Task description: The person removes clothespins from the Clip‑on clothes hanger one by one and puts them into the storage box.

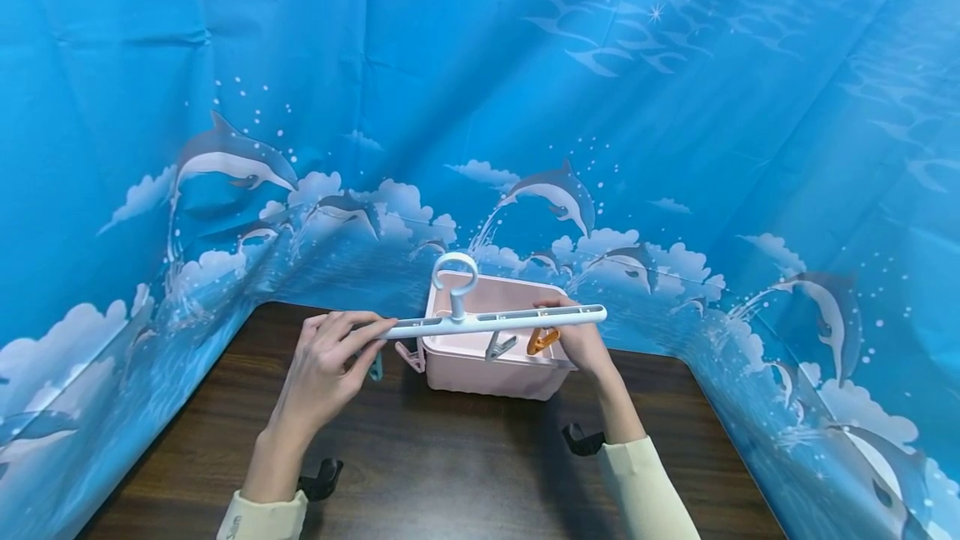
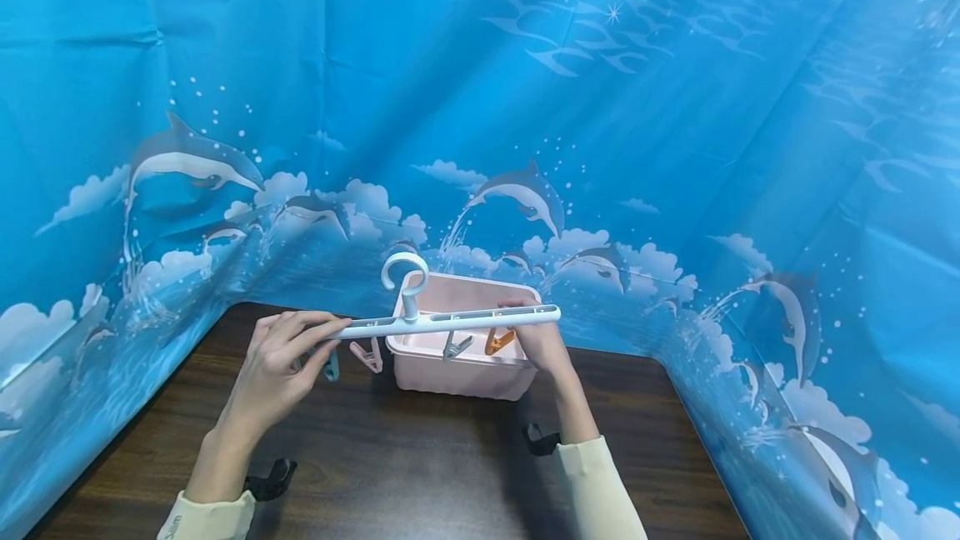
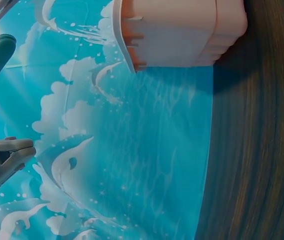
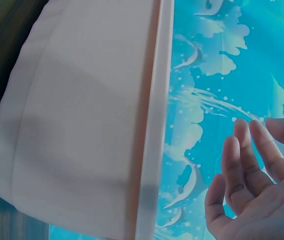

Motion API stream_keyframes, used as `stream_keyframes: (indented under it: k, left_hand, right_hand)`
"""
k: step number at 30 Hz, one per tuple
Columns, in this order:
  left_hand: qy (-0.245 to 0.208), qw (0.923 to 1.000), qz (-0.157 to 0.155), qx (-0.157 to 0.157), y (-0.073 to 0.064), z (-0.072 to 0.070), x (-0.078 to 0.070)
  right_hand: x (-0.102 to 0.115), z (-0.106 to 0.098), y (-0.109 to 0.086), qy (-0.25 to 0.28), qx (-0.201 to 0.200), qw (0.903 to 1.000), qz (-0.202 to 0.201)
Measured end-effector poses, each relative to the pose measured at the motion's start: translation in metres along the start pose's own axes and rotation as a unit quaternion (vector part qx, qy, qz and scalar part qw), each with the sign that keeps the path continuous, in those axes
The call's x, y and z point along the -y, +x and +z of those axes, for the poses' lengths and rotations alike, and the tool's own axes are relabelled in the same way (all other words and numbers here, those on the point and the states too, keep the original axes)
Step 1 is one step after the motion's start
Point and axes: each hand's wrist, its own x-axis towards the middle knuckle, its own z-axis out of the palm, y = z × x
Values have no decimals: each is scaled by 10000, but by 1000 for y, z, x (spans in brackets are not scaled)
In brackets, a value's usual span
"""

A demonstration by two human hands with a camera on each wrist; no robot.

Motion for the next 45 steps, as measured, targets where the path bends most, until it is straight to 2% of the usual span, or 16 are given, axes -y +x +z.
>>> stream_keyframes:
  k: [6,15,21,25,31,34,37,45]
  left_hand:
    - [80,10000,-31,-35,-1,-1,1]
    - [77,9999,-72,7,0,-3,1]
    - [146,9998,-62,-70,0,-3,1]
    - [157,9998,-46,-119,0,-3,1]
    - [165,9998,-62,-58,2,-5,1]
    - [161,9998,-105,-15,2,-6,0]
    - [168,9998,-134,6,2,-7,0]
    - [141,9997,-193,-15,1,-7,1]
  right_hand:
    - [5,-1,-4,677,-71,9976,84]
    - [11,-2,-16,984,-405,9943,73]
    - [11,-1,-24,1229,-424,9912,233]
    - [9,-1,-28,1632,-238,9863,-90]
    - [5,1,-32,2344,292,9684,-800]
    - [4,3,-34,2576,532,9597,-994]
    - [4,4,-35,2722,686,9534,-1109]
    - [3,10,-39,2758,866,9468,-1413]
